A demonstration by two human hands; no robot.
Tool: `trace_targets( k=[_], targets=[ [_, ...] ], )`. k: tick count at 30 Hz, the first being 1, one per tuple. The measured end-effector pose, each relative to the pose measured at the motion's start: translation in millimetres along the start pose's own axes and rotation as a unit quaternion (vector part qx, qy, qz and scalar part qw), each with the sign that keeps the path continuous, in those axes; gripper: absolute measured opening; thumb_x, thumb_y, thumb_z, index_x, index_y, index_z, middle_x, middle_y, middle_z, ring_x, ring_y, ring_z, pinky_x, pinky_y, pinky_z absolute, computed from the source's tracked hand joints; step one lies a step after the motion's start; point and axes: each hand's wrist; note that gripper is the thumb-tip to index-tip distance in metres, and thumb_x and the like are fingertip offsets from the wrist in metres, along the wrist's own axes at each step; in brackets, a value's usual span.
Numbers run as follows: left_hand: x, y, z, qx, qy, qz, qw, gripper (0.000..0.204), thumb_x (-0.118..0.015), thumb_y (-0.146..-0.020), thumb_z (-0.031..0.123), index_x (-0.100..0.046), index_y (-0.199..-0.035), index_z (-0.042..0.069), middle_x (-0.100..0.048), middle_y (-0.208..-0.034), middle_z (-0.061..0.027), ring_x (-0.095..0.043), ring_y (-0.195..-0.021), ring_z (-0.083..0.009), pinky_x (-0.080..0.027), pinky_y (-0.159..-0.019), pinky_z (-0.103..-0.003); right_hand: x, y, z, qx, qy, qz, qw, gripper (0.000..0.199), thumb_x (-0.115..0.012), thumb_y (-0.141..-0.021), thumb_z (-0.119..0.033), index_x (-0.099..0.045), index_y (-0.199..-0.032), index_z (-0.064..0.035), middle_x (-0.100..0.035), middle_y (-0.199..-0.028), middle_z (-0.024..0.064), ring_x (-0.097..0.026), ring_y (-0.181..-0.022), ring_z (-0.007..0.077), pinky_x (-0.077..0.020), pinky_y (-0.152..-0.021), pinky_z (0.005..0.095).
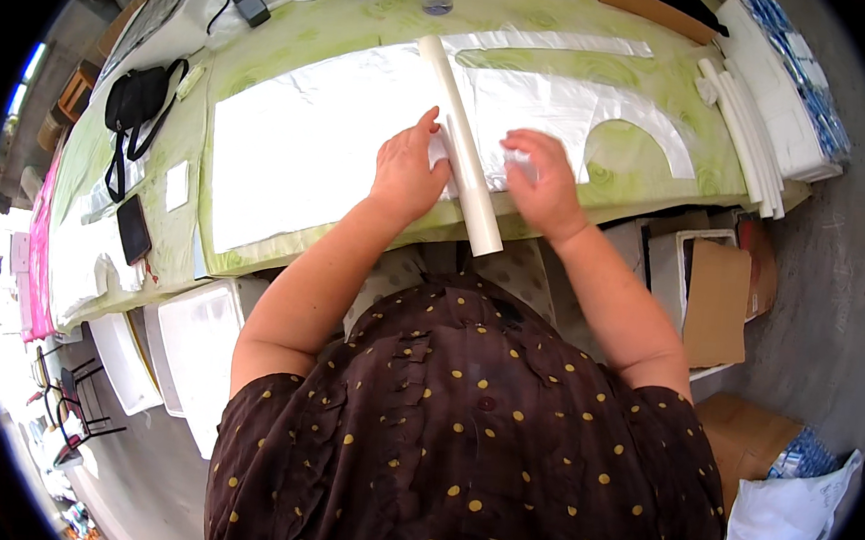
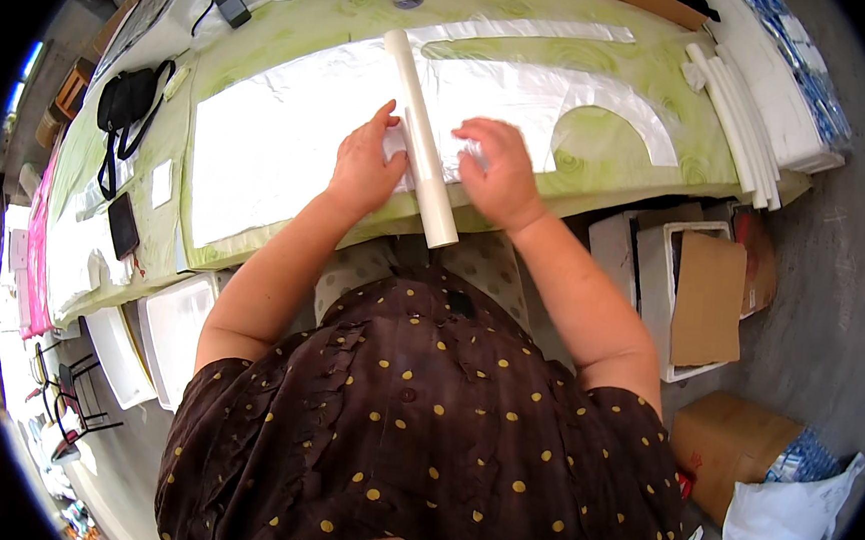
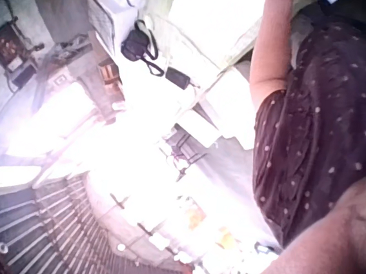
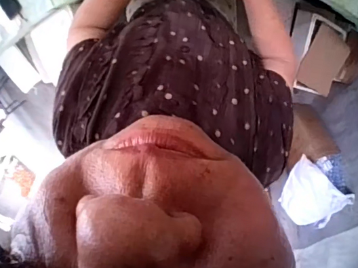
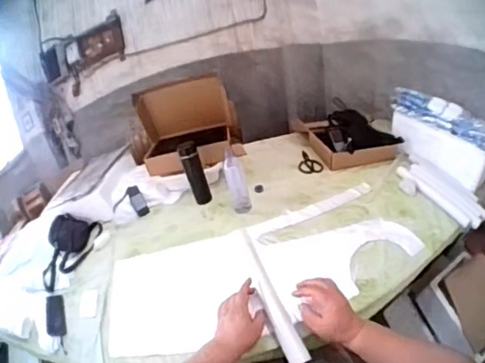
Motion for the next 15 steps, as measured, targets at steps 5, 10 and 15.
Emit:
trace_targets(
  k=[5,10,15],
  targets=[
    [0,12,-1,-0.051,-0.091,0.004,0.995,0.067,-0.061,-0.089,0.023,-0.037,-0.15,0.007,-0.058,-0.132,-0.0145,-0.047,-0.131,-0.0299,-0.03,-0.113,-0.045,-24,16,-22,-0.033,-0.077,-0.069,0.994,0.026,-0.066,-0.08,-0.005,-0.069,-0.106,-0.0076,-0.064,-0.115,0.0129,-0.058,-0.107,0.0339,-0.0477,-0.096,0.0416],
    [14,5,4,-0.011,-0.124,-0.048,0.991,0.071,-0.064,-0.087,0.023,-0.036,-0.151,0.01,-0.057,-0.133,-0.0129,-0.045,-0.133,-0.03,-0.032,-0.113,-0.044,-30,15,-26,-0.026,-0.076,-0.077,0.994,0.026,-0.066,-0.08,-0.005,-0.069,-0.106,-0.0081,-0.063,-0.117,0.0117,-0.058,-0.107,0.0332,-0.0487,-0.094,0.0409],
    [39,-19,3,-0.126,-0.116,0.07,0.983,0.06,-0.063,-0.086,0.016,-0.05,-0.144,0.015,-0.05,-0.144,-0.0114,-0.044,-0.134,-0.0333,-0.035,-0.111,-0.047,-28,9,-35,0.038,-0.035,-0.101,0.994,0.026,-0.067,-0.078,-0.006,-0.068,-0.104,-0.0076,-0.065,-0.113,0.0114,-0.058,-0.106,0.0326,-0.0476,-0.095,0.0423]
  ],
)
Point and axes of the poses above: each hand's wrist, its own y-axis away from the middle knuckle, its own x-axis out of the back of the hand, z = x × y
